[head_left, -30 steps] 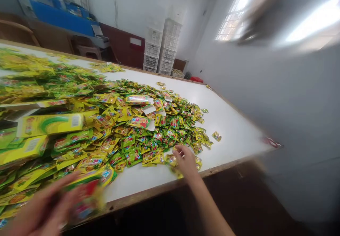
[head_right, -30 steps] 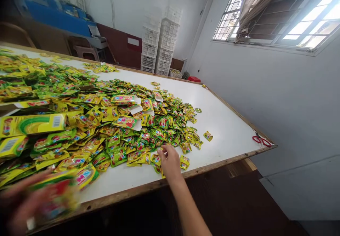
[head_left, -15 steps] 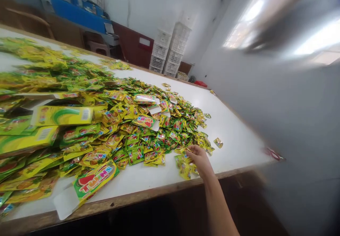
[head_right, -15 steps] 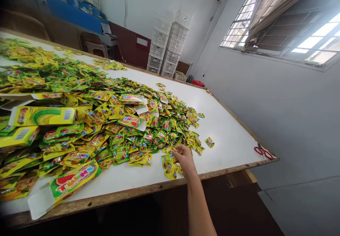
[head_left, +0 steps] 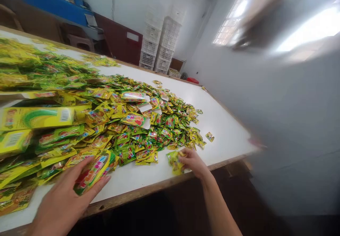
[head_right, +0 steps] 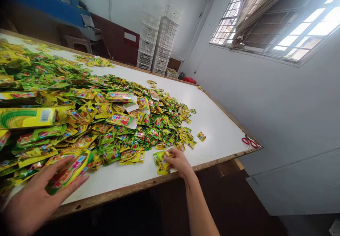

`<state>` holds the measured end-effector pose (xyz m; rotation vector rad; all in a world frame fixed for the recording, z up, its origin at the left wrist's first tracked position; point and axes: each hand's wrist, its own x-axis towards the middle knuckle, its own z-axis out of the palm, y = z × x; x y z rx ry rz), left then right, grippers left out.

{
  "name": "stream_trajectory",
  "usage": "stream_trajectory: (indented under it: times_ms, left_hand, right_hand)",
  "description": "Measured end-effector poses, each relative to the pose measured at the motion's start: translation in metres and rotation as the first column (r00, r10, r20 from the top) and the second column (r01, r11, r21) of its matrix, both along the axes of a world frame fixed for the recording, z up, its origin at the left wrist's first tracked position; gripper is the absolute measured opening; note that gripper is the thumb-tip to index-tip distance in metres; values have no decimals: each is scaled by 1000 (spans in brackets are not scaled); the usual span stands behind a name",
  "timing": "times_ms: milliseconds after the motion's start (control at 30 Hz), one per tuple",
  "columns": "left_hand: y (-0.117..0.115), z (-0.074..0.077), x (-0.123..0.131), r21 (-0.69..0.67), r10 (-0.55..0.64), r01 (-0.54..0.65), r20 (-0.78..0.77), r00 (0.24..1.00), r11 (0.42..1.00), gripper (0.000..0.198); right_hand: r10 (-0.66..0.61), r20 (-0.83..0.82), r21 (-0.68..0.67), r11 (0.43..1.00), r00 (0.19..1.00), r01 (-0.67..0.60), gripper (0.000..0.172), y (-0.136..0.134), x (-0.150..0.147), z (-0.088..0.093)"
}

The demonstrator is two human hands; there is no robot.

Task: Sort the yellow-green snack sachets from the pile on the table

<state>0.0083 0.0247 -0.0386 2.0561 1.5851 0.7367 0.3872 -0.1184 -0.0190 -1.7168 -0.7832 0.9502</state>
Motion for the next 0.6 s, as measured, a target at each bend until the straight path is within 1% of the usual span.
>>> stream_trajectory:
  times_ms: [67,133,167,233,300,367,467,533,600]
  left_hand:
    - [-3,6,10,-49,-99,99,-11,995,994,67]
    - [-2,4,16,-92,-162,160,-13,987,983,69]
    - [0,1,18,-104,-166,164,-11,986,981,69]
    - [3,-6,19,-119,-150,147,-15,989,982,69]
    - [4,-9,20,-115,-147,142,-34,989,983,70]
    - [2,-7,22,-101,-159,152,-63,985,983,68]
    - [-5,2,25,-74,-173,168,-62,983,983,61]
    - [-10,7,27,-75,-118,117,-20,993,990,60]
    - [-13,7,26,-93,-25,28,38,999,995,57]
  right_hand:
    - [60,25,-64,996,998,-58,39,-2,5,2]
    - [58,80,-93,994,995,-51,33,-5,17,7]
    - [43,111,-94,995,993,-33,31,-6,23,9]
    - [9,160,-83,997,987,4,30,-3,31,13]
    - [-19,191,-76,997,982,34,30,6,28,10]
    - [-33,215,-91,994,976,54,28,18,14,0]
    - [-49,270,-131,988,962,87,23,35,-9,-18]
    - [-61,325,-134,985,944,110,22,40,-16,-24]
    - [-52,376,-131,985,925,108,23,39,-15,-25]
